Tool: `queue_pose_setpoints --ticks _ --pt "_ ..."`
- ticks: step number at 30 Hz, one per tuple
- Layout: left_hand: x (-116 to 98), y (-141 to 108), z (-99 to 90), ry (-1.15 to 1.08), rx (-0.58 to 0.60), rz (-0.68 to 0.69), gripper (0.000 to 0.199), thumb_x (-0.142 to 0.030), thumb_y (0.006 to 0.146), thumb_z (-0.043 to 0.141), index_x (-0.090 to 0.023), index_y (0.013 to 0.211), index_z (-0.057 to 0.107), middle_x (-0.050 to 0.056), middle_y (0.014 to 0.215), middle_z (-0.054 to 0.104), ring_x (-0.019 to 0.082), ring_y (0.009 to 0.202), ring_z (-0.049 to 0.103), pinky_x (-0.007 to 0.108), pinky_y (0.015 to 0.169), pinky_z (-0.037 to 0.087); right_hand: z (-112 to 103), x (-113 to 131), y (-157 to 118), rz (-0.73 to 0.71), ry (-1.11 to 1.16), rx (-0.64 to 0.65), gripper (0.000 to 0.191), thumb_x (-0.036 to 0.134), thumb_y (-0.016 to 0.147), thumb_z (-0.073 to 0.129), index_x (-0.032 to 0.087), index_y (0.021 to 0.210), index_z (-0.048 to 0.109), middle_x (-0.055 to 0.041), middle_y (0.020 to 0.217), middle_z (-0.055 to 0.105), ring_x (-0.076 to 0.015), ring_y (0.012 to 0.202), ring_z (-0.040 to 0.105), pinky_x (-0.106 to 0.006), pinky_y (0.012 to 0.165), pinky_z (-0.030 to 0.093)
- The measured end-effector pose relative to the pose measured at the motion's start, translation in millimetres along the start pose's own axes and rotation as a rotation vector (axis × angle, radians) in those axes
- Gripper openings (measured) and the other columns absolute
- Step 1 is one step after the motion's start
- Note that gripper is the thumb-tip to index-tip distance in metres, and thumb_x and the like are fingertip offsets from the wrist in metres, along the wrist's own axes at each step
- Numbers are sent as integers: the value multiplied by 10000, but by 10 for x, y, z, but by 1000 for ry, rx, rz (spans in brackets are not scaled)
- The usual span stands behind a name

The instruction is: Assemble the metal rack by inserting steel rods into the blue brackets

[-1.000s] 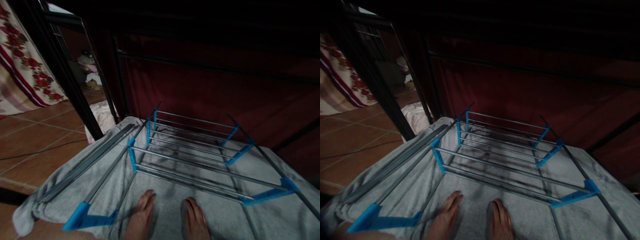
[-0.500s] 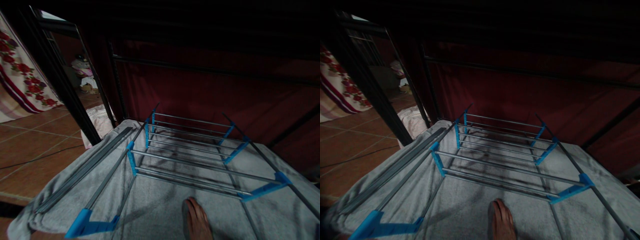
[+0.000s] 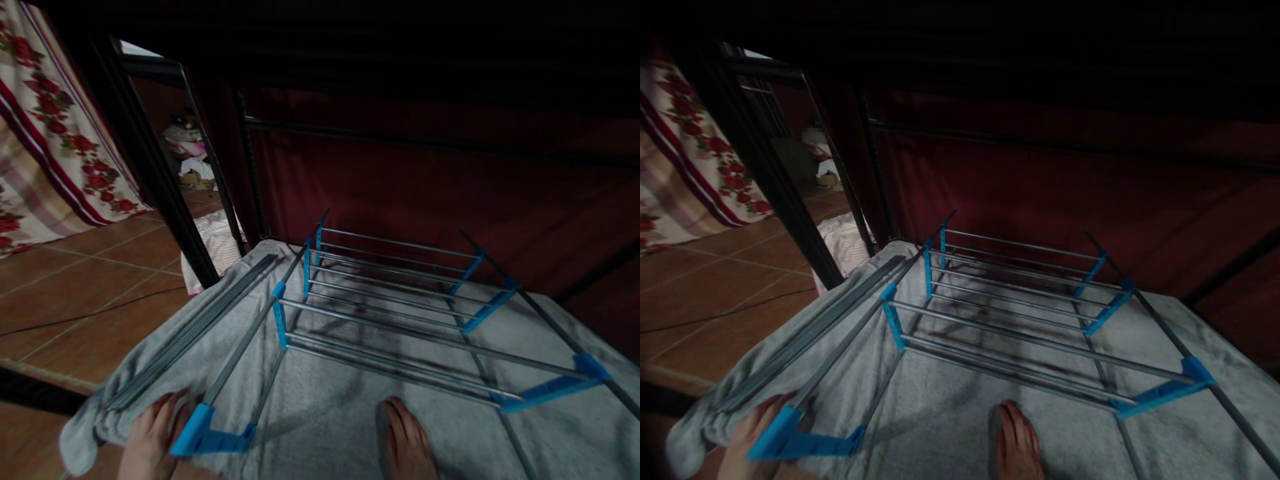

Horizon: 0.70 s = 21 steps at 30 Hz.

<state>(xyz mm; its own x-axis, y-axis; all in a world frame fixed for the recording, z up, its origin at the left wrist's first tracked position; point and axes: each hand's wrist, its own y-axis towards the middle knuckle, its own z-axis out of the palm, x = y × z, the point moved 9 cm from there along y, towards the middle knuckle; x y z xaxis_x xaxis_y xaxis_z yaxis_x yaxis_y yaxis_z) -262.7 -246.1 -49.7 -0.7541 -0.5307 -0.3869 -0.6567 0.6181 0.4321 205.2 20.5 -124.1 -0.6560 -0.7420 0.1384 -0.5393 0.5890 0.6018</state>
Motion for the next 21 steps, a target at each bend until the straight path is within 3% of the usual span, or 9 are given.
queue_pose_setpoints --ticks 3,7,10,15,21 --pt "-186 437 31 149 73 -65 515 -336 922 385 -122 1371 518 210 1342 582 359 1230 548 531 1068 446 15 -17 -6 13 3 1 401 372 1078 366 292 1434 532 -70 1343 669 -227 1140 671 -363 942 531" --pt "-315 783 98 292 160 -166 541 -317 997 293 -4 1407 458 288 1416 535 394 1250 527 539 1011 462 20 -41 -9 5 0 14 389 356 1075 376 298 1418 548 -66 1338 676 -226 1136 681 -355 948 544" --pt "-299 869 157 416 185 -201 567 -333 1024 233 34 1388 465 306 1396 536 417 1251 552 494 947 486 61 -60 -18 -15 -4 64 392 343 1069 403 299 1431 547 -60 1348 678 -223 1145 684 -343 954 551" --pt "-271 871 273 575 207 -147 459 -280 1015 230 -85 1234 583 213 1308 595 387 1216 554 463 930 463 98 -95 -36 -15 -10 67 406 330 1067 403 292 1442 553 -64 1346 685 -228 1144 684 -339 956 548" --pt "-257 940 280 569 207 -171 455 -234 980 275 -13 1210 600 251 1221 599 408 1154 577 454 893 440 146 -104 -52 -40 -31 63 397 310 1056 419 271 1420 574 -80 1328 692 -233 1103 693 -338 901 547"
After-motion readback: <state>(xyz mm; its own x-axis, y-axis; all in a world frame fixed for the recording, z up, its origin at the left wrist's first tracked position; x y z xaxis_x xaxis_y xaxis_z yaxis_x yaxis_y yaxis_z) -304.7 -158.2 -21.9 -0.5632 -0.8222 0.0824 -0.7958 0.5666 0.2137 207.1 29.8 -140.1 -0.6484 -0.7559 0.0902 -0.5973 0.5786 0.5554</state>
